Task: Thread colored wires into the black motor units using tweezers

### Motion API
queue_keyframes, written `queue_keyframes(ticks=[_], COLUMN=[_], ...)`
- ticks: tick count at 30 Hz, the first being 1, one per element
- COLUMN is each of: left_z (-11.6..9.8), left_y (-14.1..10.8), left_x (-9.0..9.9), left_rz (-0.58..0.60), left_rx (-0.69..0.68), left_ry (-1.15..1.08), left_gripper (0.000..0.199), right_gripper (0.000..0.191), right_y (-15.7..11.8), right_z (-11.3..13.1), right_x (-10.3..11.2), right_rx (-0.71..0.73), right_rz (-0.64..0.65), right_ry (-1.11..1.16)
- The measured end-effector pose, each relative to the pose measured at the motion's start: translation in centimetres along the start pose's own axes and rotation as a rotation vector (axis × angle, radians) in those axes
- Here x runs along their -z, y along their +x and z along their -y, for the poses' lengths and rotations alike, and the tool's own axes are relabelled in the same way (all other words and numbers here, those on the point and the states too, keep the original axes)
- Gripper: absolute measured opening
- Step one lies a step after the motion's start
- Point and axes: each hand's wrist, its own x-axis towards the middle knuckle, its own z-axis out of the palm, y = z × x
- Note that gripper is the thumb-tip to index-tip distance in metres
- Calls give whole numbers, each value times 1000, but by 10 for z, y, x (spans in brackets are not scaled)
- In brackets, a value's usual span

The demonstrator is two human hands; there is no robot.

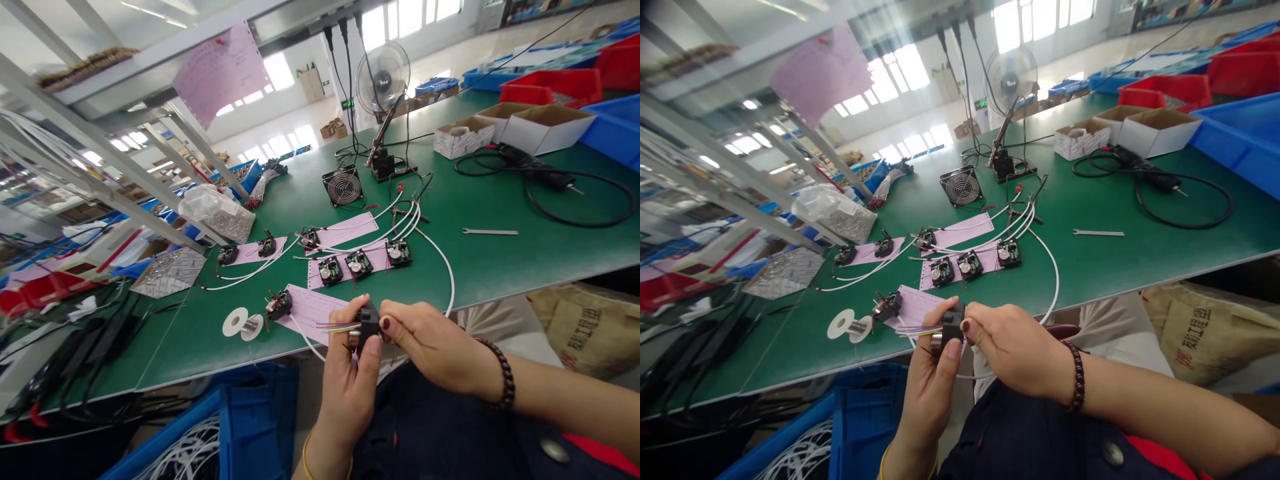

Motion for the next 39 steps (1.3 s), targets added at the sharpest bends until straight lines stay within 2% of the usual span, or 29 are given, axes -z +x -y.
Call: queue_keyframes(ticks=[3,6,7,10,15,18,23,27,30,34,39], left_z=[1,1,2,1,-2,-1,-2,-15,-29,-40,-39], left_y=[-1,-2,-2,-3,-3,-2,7,11,11,8,7], left_x=[-1,-6,-8,-11,-11,-9,11,32,40,39,33], left_rz=[-6,-78,-87,-83,-66,-27,132,177,200,197,201], left_rx=[-7,35,41,35,10,-34,-190,-309,-370,-402,-365], left_ry=[19,-8,-20,-38,-9,15,180,427,577,656,614], left_gripper=[46,47,47,47,47,43,42,50,53,52,50], right_gripper=[38,8,4,11,24,39,60,53,46,48,49], right_y=[1,-2,-3,-5,-6,-7,-7,-9,-10,-10,-11], right_z=[1,3,3,2,-1,-1,-3,-7,-10,-13,-16], right_x=[1,1,1,-2,-4,-3,0,4,5,4,0], right_rx=[-42,-80,-65,63,161,101,-122,-78,-3,-20,-69], right_rz=[41,-21,-53,-143,-168,-113,84,160,174,181,222], right_ry=[144,70,23,-116,-218,-158,314,395,417,459,546])
